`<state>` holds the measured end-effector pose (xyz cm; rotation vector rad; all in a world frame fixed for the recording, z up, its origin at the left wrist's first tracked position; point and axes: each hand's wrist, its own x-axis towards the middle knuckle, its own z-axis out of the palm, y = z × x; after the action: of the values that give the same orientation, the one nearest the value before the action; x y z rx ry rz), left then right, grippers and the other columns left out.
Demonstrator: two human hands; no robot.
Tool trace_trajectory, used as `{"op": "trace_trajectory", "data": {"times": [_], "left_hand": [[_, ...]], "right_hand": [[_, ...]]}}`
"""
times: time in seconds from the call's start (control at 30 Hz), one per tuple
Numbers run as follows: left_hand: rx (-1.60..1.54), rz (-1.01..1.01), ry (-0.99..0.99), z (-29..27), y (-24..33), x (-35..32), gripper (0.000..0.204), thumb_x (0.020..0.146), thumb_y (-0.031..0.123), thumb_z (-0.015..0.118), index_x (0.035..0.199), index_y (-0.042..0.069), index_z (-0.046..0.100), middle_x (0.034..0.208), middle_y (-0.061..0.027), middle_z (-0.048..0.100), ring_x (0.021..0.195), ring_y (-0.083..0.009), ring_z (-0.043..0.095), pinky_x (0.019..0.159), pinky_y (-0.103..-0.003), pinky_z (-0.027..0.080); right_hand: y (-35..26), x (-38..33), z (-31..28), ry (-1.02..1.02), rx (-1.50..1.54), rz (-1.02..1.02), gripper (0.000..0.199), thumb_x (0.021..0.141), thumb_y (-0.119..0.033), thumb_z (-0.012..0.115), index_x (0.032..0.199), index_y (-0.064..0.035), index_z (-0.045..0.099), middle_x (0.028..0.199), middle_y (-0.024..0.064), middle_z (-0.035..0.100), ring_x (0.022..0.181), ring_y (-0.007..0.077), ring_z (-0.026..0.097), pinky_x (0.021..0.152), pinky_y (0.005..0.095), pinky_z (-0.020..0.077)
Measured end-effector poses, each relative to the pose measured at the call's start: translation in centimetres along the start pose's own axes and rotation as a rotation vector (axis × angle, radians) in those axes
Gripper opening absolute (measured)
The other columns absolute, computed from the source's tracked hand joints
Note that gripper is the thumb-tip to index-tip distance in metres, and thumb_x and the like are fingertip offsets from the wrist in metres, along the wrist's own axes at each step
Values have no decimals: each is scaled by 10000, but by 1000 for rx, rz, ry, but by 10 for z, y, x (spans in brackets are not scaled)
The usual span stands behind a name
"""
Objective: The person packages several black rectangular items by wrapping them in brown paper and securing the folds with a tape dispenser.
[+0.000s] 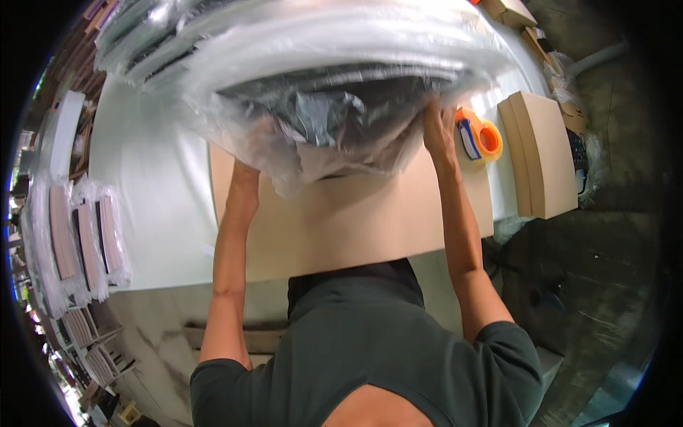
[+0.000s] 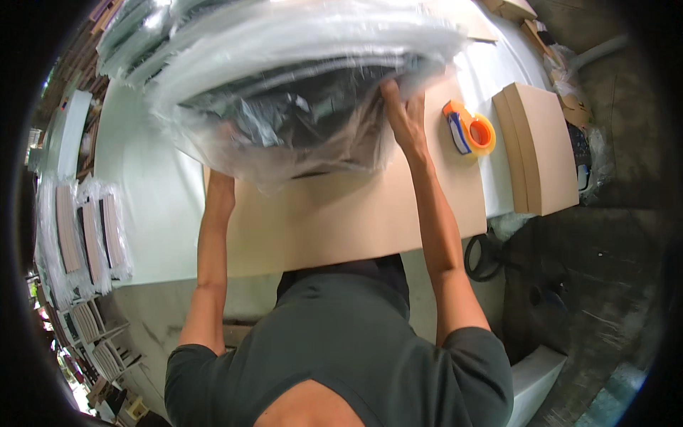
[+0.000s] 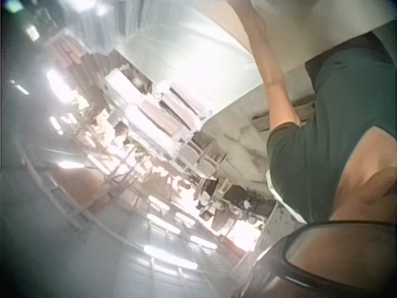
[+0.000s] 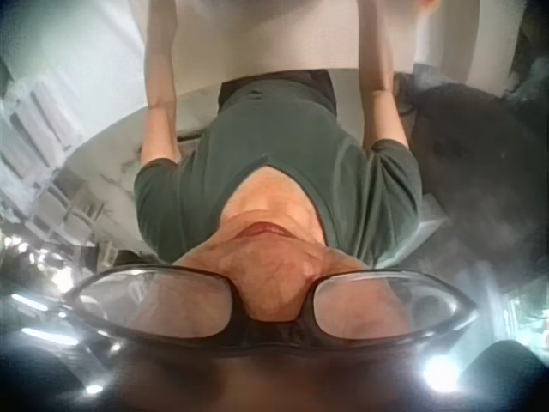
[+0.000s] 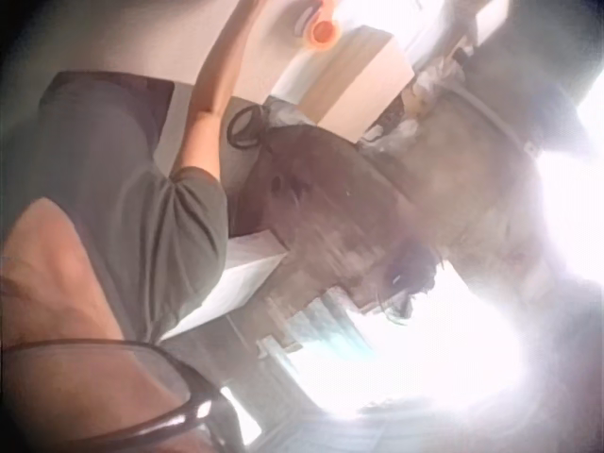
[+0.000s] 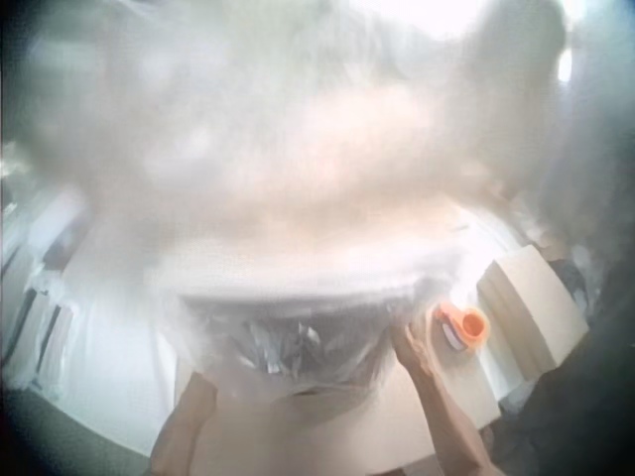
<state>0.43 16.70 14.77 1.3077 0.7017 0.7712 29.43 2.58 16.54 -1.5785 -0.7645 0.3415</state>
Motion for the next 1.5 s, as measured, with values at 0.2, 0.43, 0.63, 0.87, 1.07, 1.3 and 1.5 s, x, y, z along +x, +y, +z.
{"op": "trace_trajectory", "data": {"times": [0.2, 0.43, 0.63, 0.87, 1.07, 1.3, 1.5], "left_hand": [[13, -14, 46, 7, 2, -18, 311, 954, 146, 433, 1155, -53, 563, 1085, -169, 619, 955, -262, 615, 853, -382, 513], [-8, -5, 58, 30, -10, 7, 302, 950, 136, 429, 1136, -54, 570, 1062, -171, 629, 928, -263, 627, 836, -380, 523], [0, -2, 48, 35, -9, -7, 294, 946, 127, 425, 1119, -55, 577, 1043, -172, 637, 905, -265, 636, 821, -379, 532], [-91, -48, -91, 0, -26, 98, 287, 942, 117, 420, 1100, -57, 585, 1020, -174, 648, 879, -267, 647, 805, -377, 543], [-406, -306, -322, -10, -111, 150, 282, 938, 108, 416, 1084, -58, 592, 1000, -176, 656, 856, -268, 657, 790, -375, 551], [-570, -407, -408, -3, -156, 149, 278, 933, 98, 412, 1065, -59, 600, 978, -178, 666, 830, -270, 668, 773, -374, 562], [-589, -473, -428, -7, -167, 153, 253, 920, 78, 441, 1058, -65, 598, 969, -189, 663, 812, -281, 671, 767, -397, 568]], "right_hand": [[2, 25, -9, -13, 22, -287, 644, 872, -583, 587, 1036, 40, 589, 973, 91, 589, 929, 187, 517, 817, 353, 429], [74, 25, -28, -145, -169, -232, 438, 927, -404, 543, 970, 27, 603, 875, 103, 594, 855, 221, 531, 793, 367, 445], [55, 5, -11, -122, 11, -217, 378, 902, -352, 596, 950, 22, 612, 887, 84, 599, 829, 193, 536, 747, 347, 457], [39, 38, -8, -122, -51, -34, 433, 880, -401, 608, 964, 23, 618, 926, 108, 600, 869, 215, 541, 766, 362, 457], [100, 52, 12, -229, -134, 223, 482, 862, -444, 618, 976, 24, 623, 960, 129, 600, 904, 234, 546, 783, 375, 457], [144, 46, 28, -317, -199, 403, 539, 840, -493, 629, 990, 25, 629, 1000, 154, 601, 945, 256, 551, 803, 390, 457], [156, 49, 26, -349, -237, 472, 589, 821, -535, 639, 1002, 26, 634, 1034, 175, 601, 980, 275, 556, 820, 404, 457]]}}
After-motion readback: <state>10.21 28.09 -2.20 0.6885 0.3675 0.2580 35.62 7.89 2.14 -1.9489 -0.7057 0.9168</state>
